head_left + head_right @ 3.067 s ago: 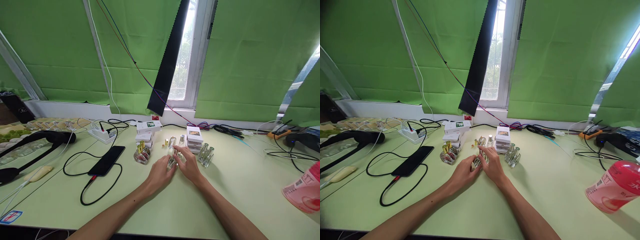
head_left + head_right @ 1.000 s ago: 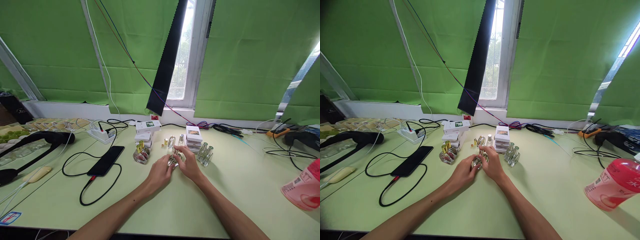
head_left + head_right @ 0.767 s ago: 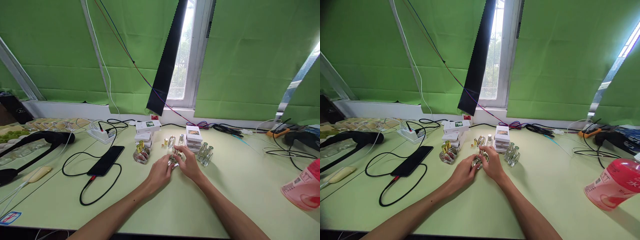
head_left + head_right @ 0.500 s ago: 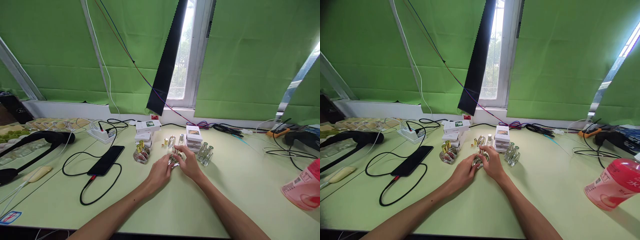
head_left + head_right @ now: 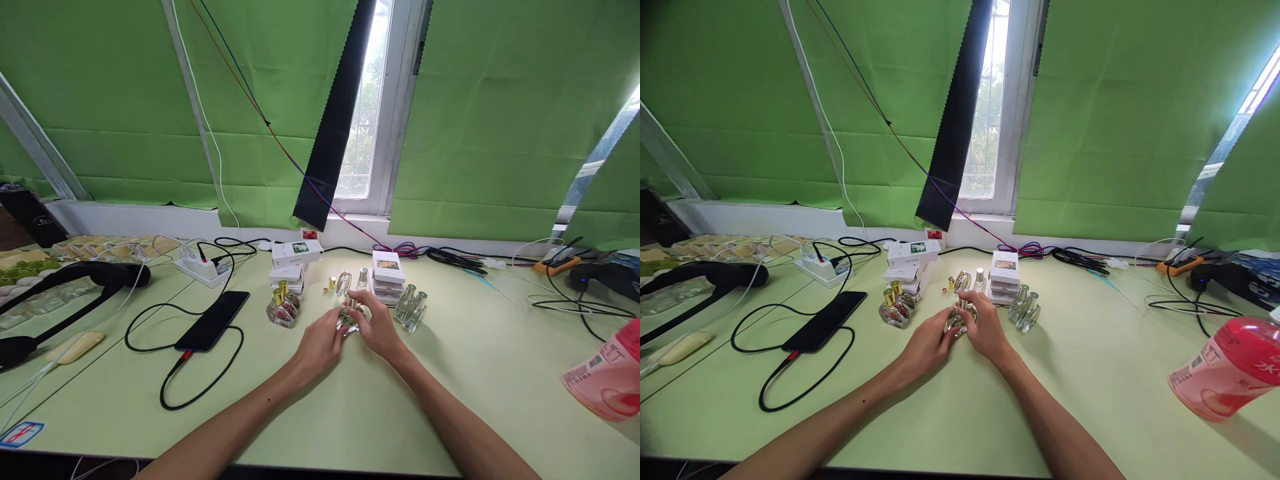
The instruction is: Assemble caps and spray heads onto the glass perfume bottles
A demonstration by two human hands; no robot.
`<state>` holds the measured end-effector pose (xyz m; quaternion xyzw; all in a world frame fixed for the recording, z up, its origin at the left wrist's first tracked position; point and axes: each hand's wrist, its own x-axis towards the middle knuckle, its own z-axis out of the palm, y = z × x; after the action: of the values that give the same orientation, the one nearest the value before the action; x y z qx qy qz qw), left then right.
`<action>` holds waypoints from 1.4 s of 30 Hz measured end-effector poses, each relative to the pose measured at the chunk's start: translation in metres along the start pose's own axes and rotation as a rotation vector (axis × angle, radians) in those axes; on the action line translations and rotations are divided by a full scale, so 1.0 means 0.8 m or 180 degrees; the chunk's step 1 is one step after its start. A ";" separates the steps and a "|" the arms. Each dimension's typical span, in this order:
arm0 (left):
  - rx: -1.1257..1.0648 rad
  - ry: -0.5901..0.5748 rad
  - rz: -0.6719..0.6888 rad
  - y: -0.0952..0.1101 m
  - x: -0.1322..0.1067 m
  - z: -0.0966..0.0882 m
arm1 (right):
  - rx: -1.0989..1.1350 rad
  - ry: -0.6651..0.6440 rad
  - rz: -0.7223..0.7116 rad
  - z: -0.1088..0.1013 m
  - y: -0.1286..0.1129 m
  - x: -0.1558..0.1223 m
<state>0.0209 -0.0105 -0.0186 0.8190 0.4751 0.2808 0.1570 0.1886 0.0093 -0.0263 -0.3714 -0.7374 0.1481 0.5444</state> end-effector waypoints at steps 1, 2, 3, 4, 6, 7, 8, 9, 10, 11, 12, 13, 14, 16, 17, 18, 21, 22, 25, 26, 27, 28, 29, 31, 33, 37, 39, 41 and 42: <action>-0.0003 -0.0002 0.0002 0.000 0.000 0.000 | 0.0027 -0.0025 0.0023 0.000 0.000 0.000; -0.0004 -0.0005 0.0005 -0.001 0.000 0.001 | 0.0054 -0.0050 0.0045 0.000 0.000 0.000; -0.0003 -0.0006 0.0010 -0.001 0.001 0.001 | 0.0077 -0.0067 0.0060 0.000 0.000 0.000; 0.0000 -0.0005 0.0017 -0.002 0.001 0.002 | 0.0094 -0.0081 0.0073 0.000 0.000 -0.001; 0.0002 0.0013 0.0031 -0.003 0.001 0.002 | 0.0110 -0.0101 0.0089 0.000 0.000 -0.001; 0.0004 0.0022 0.0034 -0.003 0.001 0.002 | 0.0106 -0.0107 0.0095 0.000 0.000 -0.001; 0.0008 0.0029 0.0032 -0.004 0.001 0.003 | 0.0097 -0.0108 0.0098 0.000 0.001 -0.001; 0.0012 0.0031 0.0026 -0.004 0.001 0.003 | 0.0083 -0.0103 0.0096 0.000 0.001 -0.001; 0.0014 0.0031 0.0017 -0.004 0.001 0.003 | 0.0066 -0.0094 0.0091 0.000 0.001 -0.001; 0.0007 0.0031 0.0012 -0.004 0.001 0.003 | 0.0048 -0.0080 0.0085 0.000 0.001 -0.001; -0.0009 0.0032 0.0015 -0.005 0.001 0.002 | 0.0027 -0.0064 0.0080 0.000 0.001 0.000; -0.0031 0.0036 0.0022 -0.004 0.001 0.002 | 0.0007 -0.0048 0.0074 0.000 0.001 0.000; -0.0054 0.0038 0.0030 -0.004 0.001 0.002 | -0.0013 -0.0038 0.0070 0.000 0.000 0.000; -0.0084 0.0032 0.0031 -0.003 0.001 0.000 | -0.0041 -0.0020 0.0062 -0.001 0.000 0.000; -0.0084 0.0024 0.0024 -0.003 0.001 0.000 | -0.0048 -0.0011 0.0055 -0.001 0.000 0.000; -0.0075 0.0016 0.0014 -0.002 0.001 -0.001 | -0.0049 -0.0001 0.0048 -0.001 0.000 0.000; -0.0039 0.0017 -0.0009 -0.001 0.001 -0.002 | -0.0043 0.0033 0.0018 -0.001 0.000 0.000; -0.0035 0.0019 -0.0009 -0.002 0.001 -0.002 | -0.0052 0.0043 0.0007 -0.001 0.000 0.000; -0.0048 0.0033 0.0002 -0.004 0.001 -0.001 | -0.0107 0.0087 0.0001 -0.002 -0.001 0.001; -0.0057 0.0038 0.0011 -0.004 0.001 -0.001 | -0.0122 0.0108 0.0001 -0.002 -0.002 0.001; -0.0064 0.0041 0.0018 -0.005 0.001 0.000 | -0.0130 0.0131 0.0001 -0.003 -0.002 0.001; -0.0065 0.0048 0.0018 -0.005 0.001 0.000 | -0.0134 0.0144 -0.0001 -0.003 -0.003 0.002; -0.0062 0.0054 0.0018 -0.006 0.001 0.000 | -0.0135 0.0151 -0.0005 -0.004 -0.004 0.002; -0.0048 0.0060 0.0012 -0.006 0.001 0.000 | -0.0131 0.0156 -0.0006 -0.004 -0.004 0.002; -0.0030 0.0067 0.0001 -0.005 0.001 0.000 | -0.0123 0.0166 0.0010 -0.005 -0.005 0.002; -0.0027 0.0065 -0.0015 -0.005 0.001 0.001 | -0.0093 0.0216 0.0055 -0.004 -0.005 0.002; -0.0047 0.0069 -0.0031 -0.005 0.001 0.000 | -0.0075 0.0245 0.0060 -0.004 -0.005 0.001; -0.0062 0.0073 -0.0052 -0.005 0.001 0.000 | -0.0059 0.0286 0.0072 -0.003 -0.005 0.001; -0.0069 0.0069 -0.0062 -0.005 0.001 0.000 | -0.0053 0.0305 0.0085 -0.003 -0.005 0.001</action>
<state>0.0183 -0.0079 -0.0203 0.8095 0.4816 0.2932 0.1634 0.1891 0.0068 -0.0229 -0.3925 -0.7067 0.1312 0.5739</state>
